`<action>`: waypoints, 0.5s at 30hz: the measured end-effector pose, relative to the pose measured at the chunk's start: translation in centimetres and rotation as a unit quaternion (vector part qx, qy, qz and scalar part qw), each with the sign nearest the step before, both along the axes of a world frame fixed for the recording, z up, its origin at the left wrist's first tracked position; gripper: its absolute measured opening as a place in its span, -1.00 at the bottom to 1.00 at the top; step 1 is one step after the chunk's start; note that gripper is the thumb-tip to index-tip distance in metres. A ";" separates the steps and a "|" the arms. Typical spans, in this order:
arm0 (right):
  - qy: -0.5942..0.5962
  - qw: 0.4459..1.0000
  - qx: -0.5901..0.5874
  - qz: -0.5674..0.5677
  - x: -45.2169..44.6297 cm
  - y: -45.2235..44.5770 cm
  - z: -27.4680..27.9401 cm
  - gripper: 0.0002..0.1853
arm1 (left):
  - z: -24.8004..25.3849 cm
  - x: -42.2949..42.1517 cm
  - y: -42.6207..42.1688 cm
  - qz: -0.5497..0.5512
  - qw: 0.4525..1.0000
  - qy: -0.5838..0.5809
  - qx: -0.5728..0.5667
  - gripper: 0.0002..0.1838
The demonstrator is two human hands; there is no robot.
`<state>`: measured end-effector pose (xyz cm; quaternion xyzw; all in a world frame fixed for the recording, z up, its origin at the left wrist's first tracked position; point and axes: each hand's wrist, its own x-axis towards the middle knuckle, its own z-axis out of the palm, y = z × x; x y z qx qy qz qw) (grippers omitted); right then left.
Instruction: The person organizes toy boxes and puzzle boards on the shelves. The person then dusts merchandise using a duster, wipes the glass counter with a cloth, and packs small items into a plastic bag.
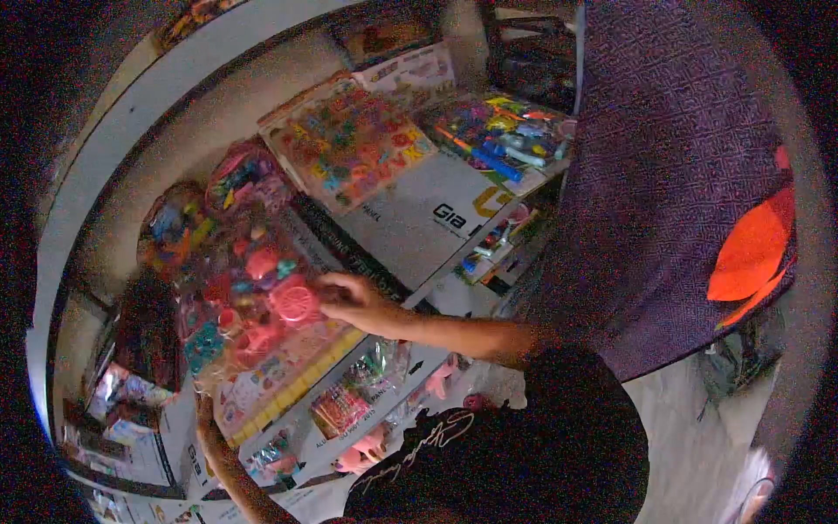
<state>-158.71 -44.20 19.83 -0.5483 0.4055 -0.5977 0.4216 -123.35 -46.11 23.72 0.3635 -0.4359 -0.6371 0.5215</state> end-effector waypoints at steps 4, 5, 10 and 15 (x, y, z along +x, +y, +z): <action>-0.080 0.991 -0.036 -0.102 -7.1 4.4 0.1 -0.52 | 3.7 -7.8 -0.2 -0.058 0.995 -0.053 -0.063 -0.36; -0.076 0.984 -0.038 -0.154 -9.1 5.3 0.0 -0.54 | 4.9 -10.9 -0.3 -0.076 0.993 -0.049 -0.070 -0.36; -0.456 0.834 -0.155 -0.271 -17.8 8.4 -4.2 -0.66 | 7.6 -26.5 -2.9 -0.212 0.975 0.005 -0.061 -0.48; -0.097 0.904 -0.055 -0.412 -17.8 13.1 -8.4 -0.72 | 4.5 -43.1 -8.8 -0.269 0.959 0.081 -0.039 -0.59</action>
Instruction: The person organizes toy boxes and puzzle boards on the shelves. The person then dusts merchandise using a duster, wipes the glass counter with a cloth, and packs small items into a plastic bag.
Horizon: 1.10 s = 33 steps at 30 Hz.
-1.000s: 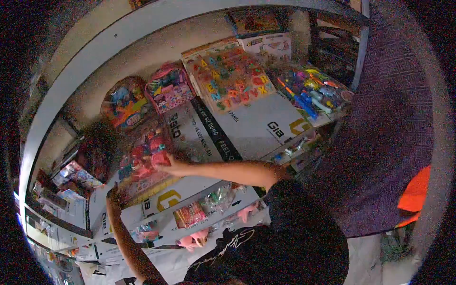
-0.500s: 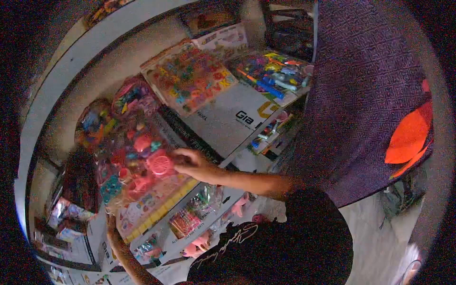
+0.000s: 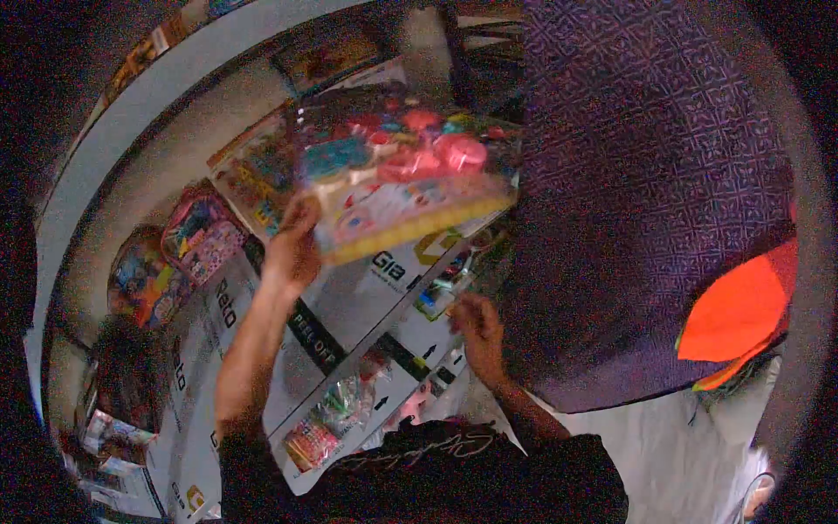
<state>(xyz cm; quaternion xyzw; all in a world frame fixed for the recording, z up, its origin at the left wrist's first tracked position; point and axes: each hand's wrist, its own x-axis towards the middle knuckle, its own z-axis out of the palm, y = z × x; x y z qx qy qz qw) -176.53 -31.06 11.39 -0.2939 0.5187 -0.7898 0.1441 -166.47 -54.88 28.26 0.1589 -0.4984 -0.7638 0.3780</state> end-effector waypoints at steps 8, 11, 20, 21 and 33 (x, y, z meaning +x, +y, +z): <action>0.278 0.945 0.168 0.036 0.2 3.4 -1.4 -0.76 | -6.9 -19.0 -4.5 -0.143 0.989 0.029 0.032 -0.78; 0.334 0.908 0.239 0.083 -0.2 4.2 -2.3 -0.74 | -7.8 -21.3 -2.1 -0.083 0.990 -0.035 0.108 -0.79; 0.317 0.918 0.188 0.145 -0.7 1.8 -1.9 -0.74 | -13.0 -18.8 -4.8 -0.045 0.970 -0.207 -0.121 -0.60; 0.347 0.905 0.214 0.122 -0.5 1.1 0.6 -0.76 | -11.4 -16.2 -4.5 -0.043 0.956 -0.244 -0.155 -0.54; 0.457 0.875 0.130 0.092 -9.8 -27.1 16.4 -0.49 | -5.8 20.2 3.6 0.220 0.766 -0.356 -0.489 -0.68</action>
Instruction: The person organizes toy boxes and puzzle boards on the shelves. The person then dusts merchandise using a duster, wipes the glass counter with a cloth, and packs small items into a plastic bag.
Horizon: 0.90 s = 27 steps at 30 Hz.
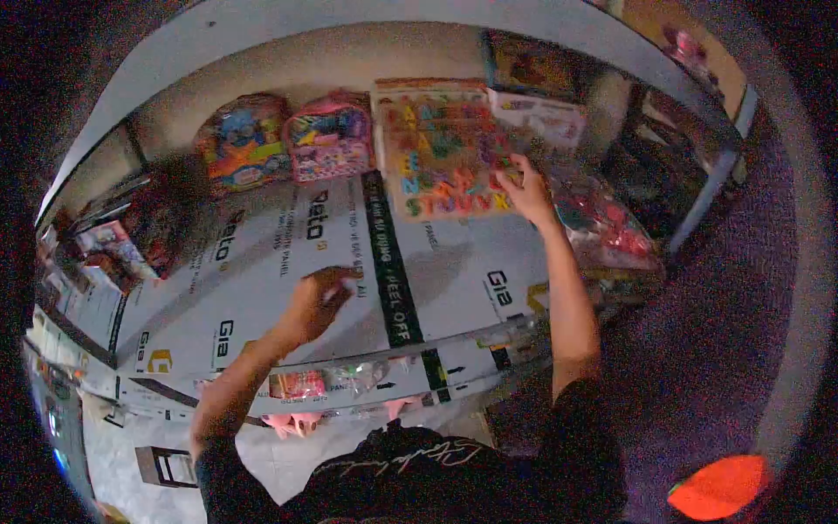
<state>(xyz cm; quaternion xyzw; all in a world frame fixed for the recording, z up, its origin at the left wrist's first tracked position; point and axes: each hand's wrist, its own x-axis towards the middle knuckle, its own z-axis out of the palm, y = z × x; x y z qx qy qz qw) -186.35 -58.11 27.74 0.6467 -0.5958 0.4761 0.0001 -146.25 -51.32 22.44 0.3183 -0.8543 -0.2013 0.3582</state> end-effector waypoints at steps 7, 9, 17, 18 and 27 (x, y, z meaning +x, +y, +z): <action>-0.035 0.974 0.218 -0.050 -5.9 -9.4 -3.4 0.38 | -2.3 11.0 5.9 0.249 0.960 0.058 0.113 -0.65; -0.079 0.963 0.258 -0.003 -6.0 -10.6 -4.4 0.41 | -2.2 11.6 7.1 0.259 0.962 0.027 0.078 -0.64; -0.286 0.936 0.182 0.100 -7.1 -14.9 -7.6 0.11 | -1.7 9.4 5.1 0.260 0.963 0.014 0.074 -0.61; -0.304 0.931 0.169 0.108 -7.2 -15.3 -7.8 0.07 | -1.4 8.5 4.1 0.236 0.969 0.025 0.073 -0.60; -0.372 0.910 -0.082 0.163 -6.4 -18.4 -8.6 -0.44 | -3.6 -3.9 -15.0 0.140 0.981 0.105 0.085 -0.50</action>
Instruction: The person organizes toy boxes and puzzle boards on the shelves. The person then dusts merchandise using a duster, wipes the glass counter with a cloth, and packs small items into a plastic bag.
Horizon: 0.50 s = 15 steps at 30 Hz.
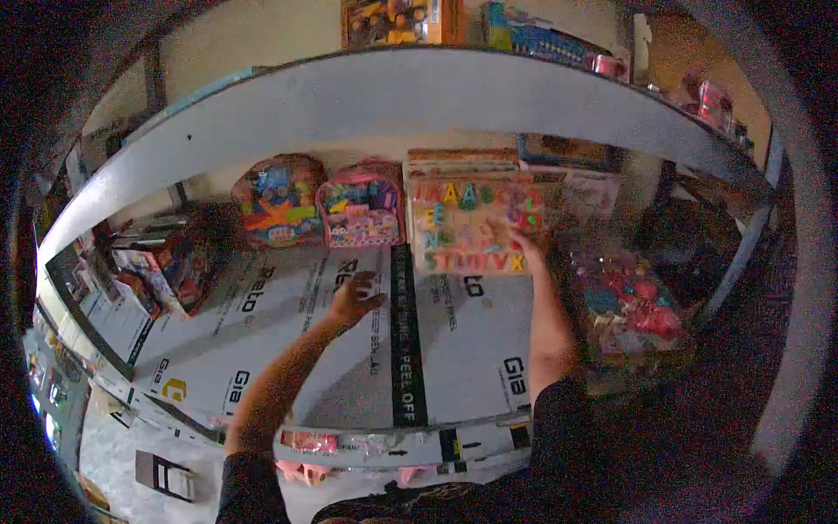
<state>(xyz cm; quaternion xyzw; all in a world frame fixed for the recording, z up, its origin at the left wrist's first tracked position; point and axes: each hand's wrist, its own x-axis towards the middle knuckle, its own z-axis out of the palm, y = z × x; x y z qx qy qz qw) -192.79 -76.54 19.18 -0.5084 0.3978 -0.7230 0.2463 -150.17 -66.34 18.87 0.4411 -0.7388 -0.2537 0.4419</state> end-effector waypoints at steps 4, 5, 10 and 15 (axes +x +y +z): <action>0.001 0.996 0.061 -0.067 2.1 2.3 2.5 -0.15 | -1.2 -6.0 -10.1 -0.116 0.990 0.078 -0.013 -0.47; -0.007 0.995 0.090 -0.044 2.0 1.8 2.7 -0.05 | -1.2 -7.2 -11.8 -0.108 0.987 0.107 0.049 -0.44; 0.059 0.992 0.096 -0.054 -0.4 -2.1 0.6 0.14 | -4.5 -11.5 -17.9 -0.141 0.937 0.299 0.110 -0.23; 0.018 0.994 0.106 0.019 0.1 -0.3 1.6 0.08 | -1.2 -13.1 -15.2 0.065 0.993 -0.027 0.090 -0.10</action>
